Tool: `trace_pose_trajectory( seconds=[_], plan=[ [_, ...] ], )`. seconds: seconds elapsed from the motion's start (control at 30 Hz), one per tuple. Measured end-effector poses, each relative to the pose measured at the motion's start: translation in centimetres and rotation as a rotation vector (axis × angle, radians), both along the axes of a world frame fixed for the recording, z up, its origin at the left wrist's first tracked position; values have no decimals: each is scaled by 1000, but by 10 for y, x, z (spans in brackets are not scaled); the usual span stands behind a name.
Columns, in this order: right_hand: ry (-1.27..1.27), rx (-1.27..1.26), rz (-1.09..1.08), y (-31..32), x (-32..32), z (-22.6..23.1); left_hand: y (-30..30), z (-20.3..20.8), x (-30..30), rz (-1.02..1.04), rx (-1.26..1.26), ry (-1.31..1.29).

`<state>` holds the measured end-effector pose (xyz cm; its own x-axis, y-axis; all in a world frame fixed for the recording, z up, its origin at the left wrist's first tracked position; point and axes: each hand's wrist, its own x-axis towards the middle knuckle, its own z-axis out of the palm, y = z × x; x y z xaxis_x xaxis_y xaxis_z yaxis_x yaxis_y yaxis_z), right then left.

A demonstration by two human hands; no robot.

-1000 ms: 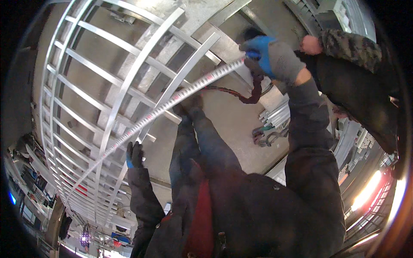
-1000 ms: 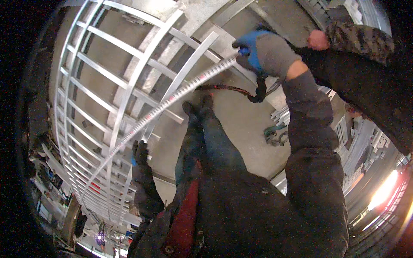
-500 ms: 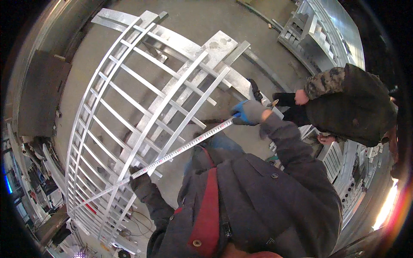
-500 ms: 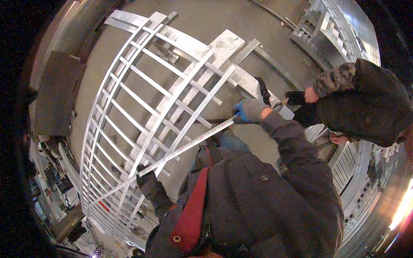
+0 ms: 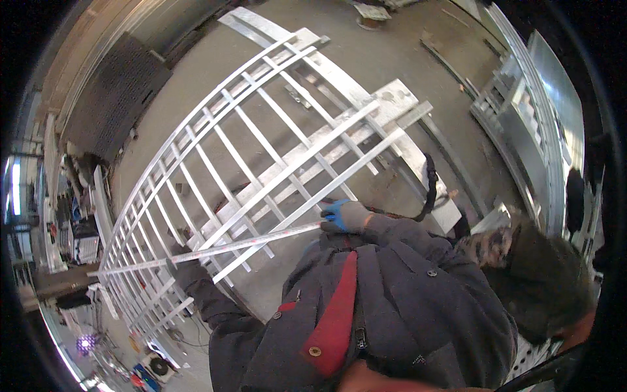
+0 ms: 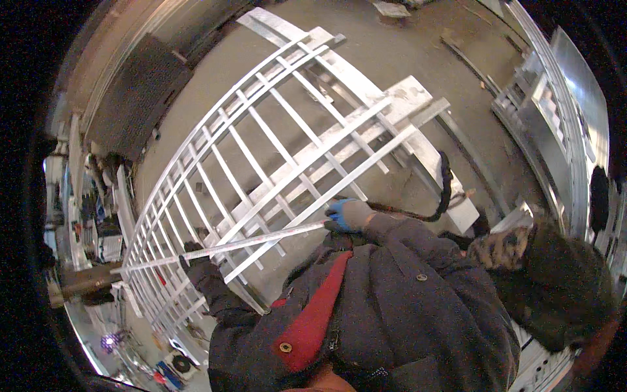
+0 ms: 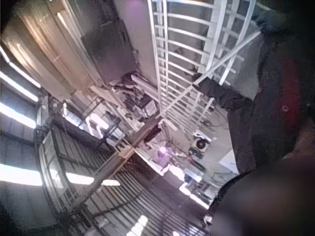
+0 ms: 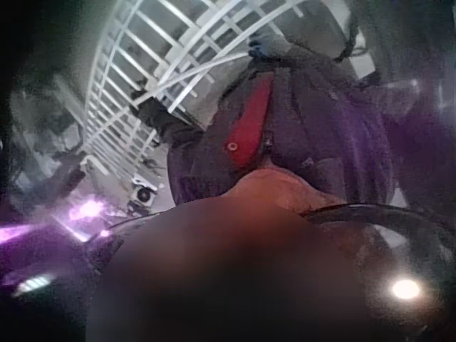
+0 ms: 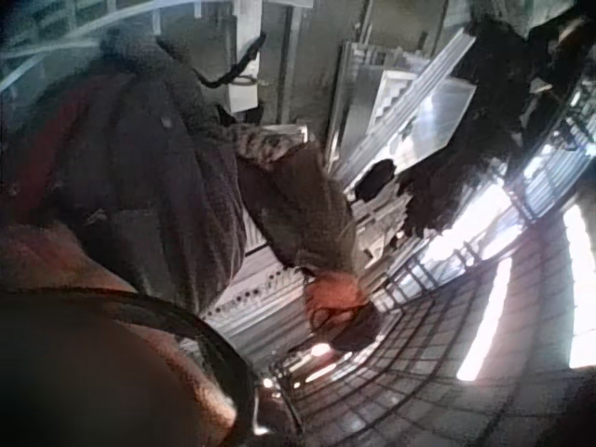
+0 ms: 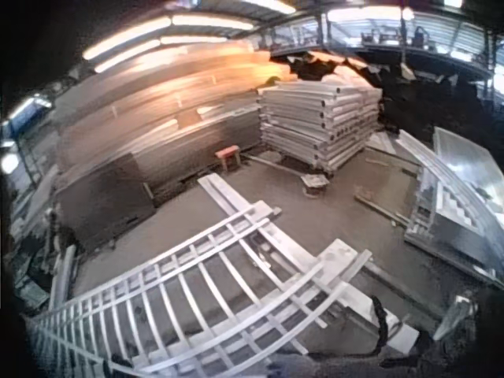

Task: The person measures a large white metal frame using a tape measure and a marker. They repeatedly measure different sections of the frame and mark specific points on the metal bars.

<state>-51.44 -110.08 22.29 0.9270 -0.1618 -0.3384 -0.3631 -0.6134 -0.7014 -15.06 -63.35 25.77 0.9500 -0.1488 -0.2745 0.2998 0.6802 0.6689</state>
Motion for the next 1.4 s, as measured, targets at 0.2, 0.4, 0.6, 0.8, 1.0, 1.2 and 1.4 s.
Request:
trace_pose_trajectory(
  seconds=[0.2, 0.4, 0.6, 0.8, 1.0, 1.2, 1.4],
  plan=[
    [170, 131, 27, -45, -54, -17, -8, -21, -22, 40, -199, -78],
    [210, 295, -84, -94, -93, -32, -69, -31, -35, 215, -164, 138],
    [154, 377, 76, -116, -87, -50, -133, -38, -97, 8, -392, 113],
    [411, 819, 25, -90, -41, -52, -248, -41, -261, -357, -59, 33],
    [0, 393, 688, -40, 41, -37, -249, -19, -326, -435, 661, -240],
    [713, 1108, 227, 26, 84, -31, -174, 9, -328, -164, 972, -150],
    [816, 1379, 293, 48, 86, -41, -155, -17, -341, -36, 1207, -239]
  ],
)
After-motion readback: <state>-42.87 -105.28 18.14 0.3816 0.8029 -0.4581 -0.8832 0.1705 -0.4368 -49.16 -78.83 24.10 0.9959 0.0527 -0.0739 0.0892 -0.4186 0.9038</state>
